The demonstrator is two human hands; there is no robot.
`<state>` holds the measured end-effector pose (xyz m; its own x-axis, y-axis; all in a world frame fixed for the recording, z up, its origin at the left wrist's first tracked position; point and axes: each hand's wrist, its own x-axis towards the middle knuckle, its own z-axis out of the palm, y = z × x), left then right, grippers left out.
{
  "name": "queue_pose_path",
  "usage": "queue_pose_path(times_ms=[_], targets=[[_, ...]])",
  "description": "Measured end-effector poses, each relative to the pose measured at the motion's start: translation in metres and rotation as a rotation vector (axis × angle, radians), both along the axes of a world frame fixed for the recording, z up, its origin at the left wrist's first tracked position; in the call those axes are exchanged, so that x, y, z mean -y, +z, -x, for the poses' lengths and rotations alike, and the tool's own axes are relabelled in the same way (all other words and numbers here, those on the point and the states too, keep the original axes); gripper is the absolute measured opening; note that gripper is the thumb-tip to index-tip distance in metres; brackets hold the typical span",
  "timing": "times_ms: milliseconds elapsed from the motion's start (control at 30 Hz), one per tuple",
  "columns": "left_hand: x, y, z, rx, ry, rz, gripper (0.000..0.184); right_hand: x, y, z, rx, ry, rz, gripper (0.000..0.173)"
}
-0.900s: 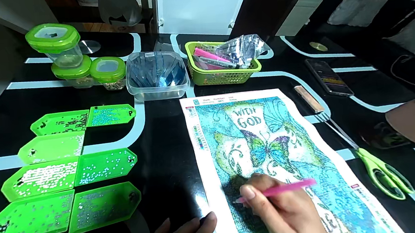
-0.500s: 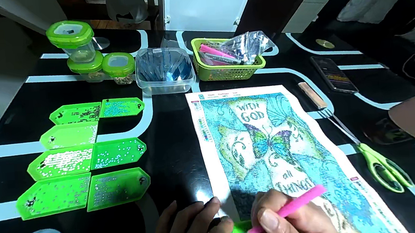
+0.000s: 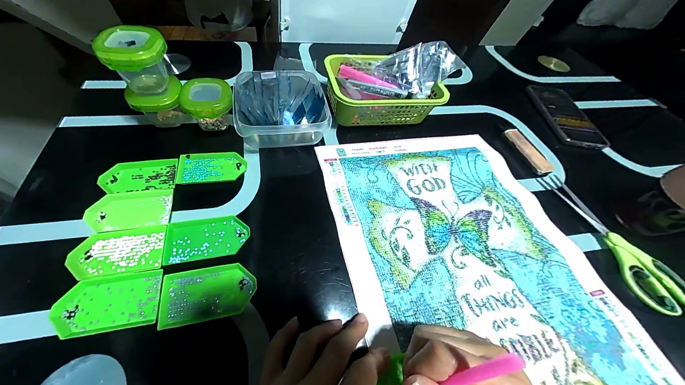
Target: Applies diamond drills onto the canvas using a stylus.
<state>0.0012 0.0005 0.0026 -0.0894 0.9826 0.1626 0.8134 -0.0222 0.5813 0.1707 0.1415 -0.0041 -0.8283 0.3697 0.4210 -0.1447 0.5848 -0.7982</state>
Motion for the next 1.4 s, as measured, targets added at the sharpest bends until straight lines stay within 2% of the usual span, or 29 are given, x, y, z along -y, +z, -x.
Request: queue_pose_path(times_ms=[433, 500, 567, 633, 700, 800, 933, 1400], targets=[[-0.001, -0.001, 0.000, -0.013, -0.001, -0.009, 0.035, 0.000, -0.001, 0.001, 0.007, 0.014, -0.042, 0.028], [0.000, -0.001, 0.000, -0.010, -0.001, -0.003, 0.035, -0.001, 0.000, 0.000, -0.003, 0.015, 0.060, 0.026], [0.000, 0.000, 0.000, -0.005, -0.004, 0.010, 0.035, -0.003, 0.004, -0.002, -0.007, -0.039, 0.271, 0.024], [0.000, 0.001, 0.001, 0.003, -0.014, 0.023, 0.038, -0.013, 0.012, -0.001, -0.023, -0.172, 0.474, 0.023], [0.000, 0.002, 0.002, 0.007, -0.023, 0.036, 0.039, -0.028, 0.013, 0.004, -0.065, -0.308, 0.559, 0.025], [-0.001, 0.003, 0.002, 0.017, -0.030, 0.043, 0.040, -0.046, 0.006, 0.008, -0.051, -0.367, 0.470, 0.025], [-0.002, 0.004, 0.003, 0.025, -0.038, 0.053, 0.041, -0.050, -0.004, 0.011, -0.037, -0.345, 0.292, 0.024], [-0.001, 0.004, 0.004, 0.008, -0.048, 0.064, 0.042, -0.046, -0.008, 0.012, -0.021, -0.348, 0.119, 0.025]])
